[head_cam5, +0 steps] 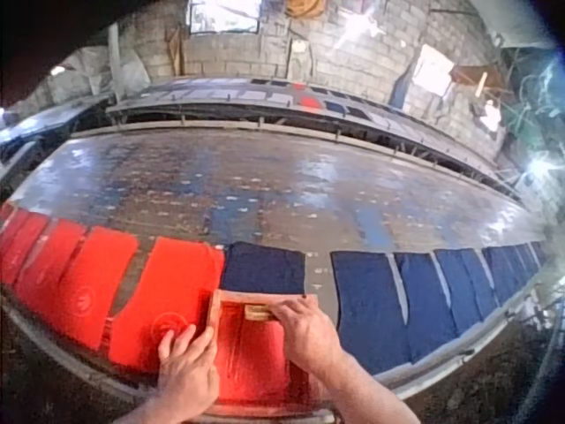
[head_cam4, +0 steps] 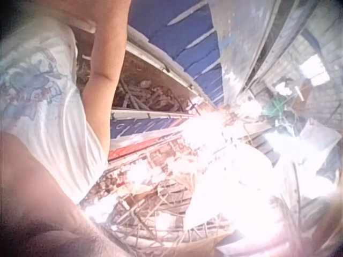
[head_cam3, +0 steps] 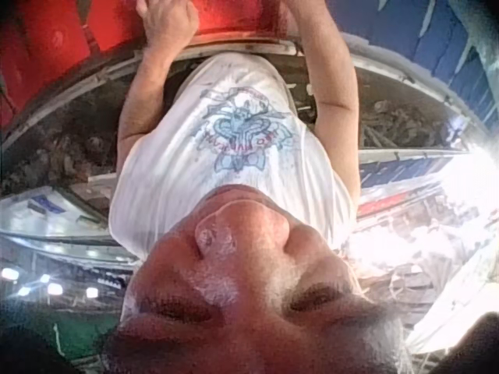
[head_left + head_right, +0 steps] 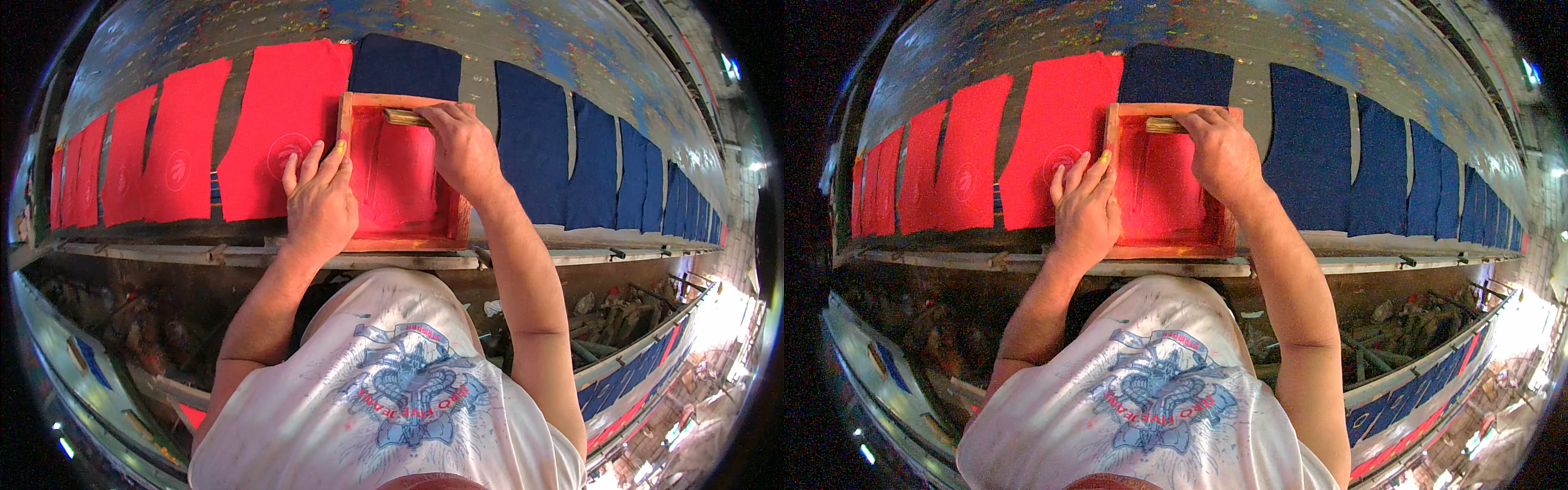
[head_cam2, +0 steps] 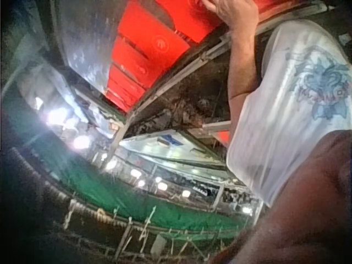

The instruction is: The person repeatedly places red and blue fabric pieces under a wooden screen-printing frame, applies red ink with a squeegee, and lifts the frame to reveal printed fabric. The person handles each piece individually, aligning it on the table before printing.

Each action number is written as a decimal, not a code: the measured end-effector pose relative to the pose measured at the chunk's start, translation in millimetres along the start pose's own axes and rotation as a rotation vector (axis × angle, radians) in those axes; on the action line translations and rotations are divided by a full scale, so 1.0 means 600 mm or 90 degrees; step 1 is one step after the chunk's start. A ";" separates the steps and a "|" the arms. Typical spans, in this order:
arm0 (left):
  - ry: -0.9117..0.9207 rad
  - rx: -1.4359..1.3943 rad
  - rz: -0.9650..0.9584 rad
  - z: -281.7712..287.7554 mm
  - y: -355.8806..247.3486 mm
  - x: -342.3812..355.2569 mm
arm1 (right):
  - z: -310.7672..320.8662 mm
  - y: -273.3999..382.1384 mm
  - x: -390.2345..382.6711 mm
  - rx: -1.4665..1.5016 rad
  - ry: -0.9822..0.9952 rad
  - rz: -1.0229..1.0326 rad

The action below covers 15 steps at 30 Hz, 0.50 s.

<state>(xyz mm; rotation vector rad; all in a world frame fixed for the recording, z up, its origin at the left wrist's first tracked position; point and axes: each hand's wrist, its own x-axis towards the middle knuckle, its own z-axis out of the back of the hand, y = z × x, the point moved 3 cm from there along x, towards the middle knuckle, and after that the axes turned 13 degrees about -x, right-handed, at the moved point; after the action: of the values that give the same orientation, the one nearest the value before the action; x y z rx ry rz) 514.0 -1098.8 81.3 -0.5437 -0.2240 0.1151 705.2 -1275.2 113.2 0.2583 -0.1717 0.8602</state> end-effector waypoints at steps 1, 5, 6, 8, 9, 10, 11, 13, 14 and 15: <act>-0.002 0.001 -0.002 0.002 0.000 0.001 | 0.004 0.002 -0.002 -0.003 -0.008 0.032; -0.002 0.008 -0.009 0.009 -0.003 0.010 | 0.013 0.022 -0.040 -0.005 0.061 0.091; -0.001 0.009 -0.013 0.010 -0.004 0.013 | 0.017 0.032 -0.059 -0.001 0.083 0.101; 0.009 0.009 -0.010 0.013 -0.005 0.018 | 0.030 0.061 -0.103 0.026 0.066 0.135; 0.013 0.009 -0.009 0.014 -0.005 0.020 | 0.038 0.077 -0.125 0.038 0.057 0.152; 0.017 0.011 -0.014 0.016 -0.006 0.021 | 0.045 0.089 -0.146 0.047 0.075 0.150; 0.021 0.013 -0.019 0.017 -0.006 0.023 | 0.053 0.101 -0.166 0.056 0.091 0.148; 0.029 0.015 -0.026 0.019 -0.006 0.025 | 0.064 0.123 -0.195 0.068 0.109 0.143; 0.034 0.016 -0.029 0.020 -0.007 0.026 | 0.067 0.132 -0.205 0.070 0.110 0.139; 0.038 0.016 -0.034 0.021 -0.006 0.028 | 0.068 0.136 -0.211 0.071 0.103 0.133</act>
<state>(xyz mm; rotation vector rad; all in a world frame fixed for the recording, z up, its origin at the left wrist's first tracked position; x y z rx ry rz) 527.7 -1092.9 96.9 -0.5144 -0.1789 0.0490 559.8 -1327.7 133.1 0.2778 0.0004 1.0961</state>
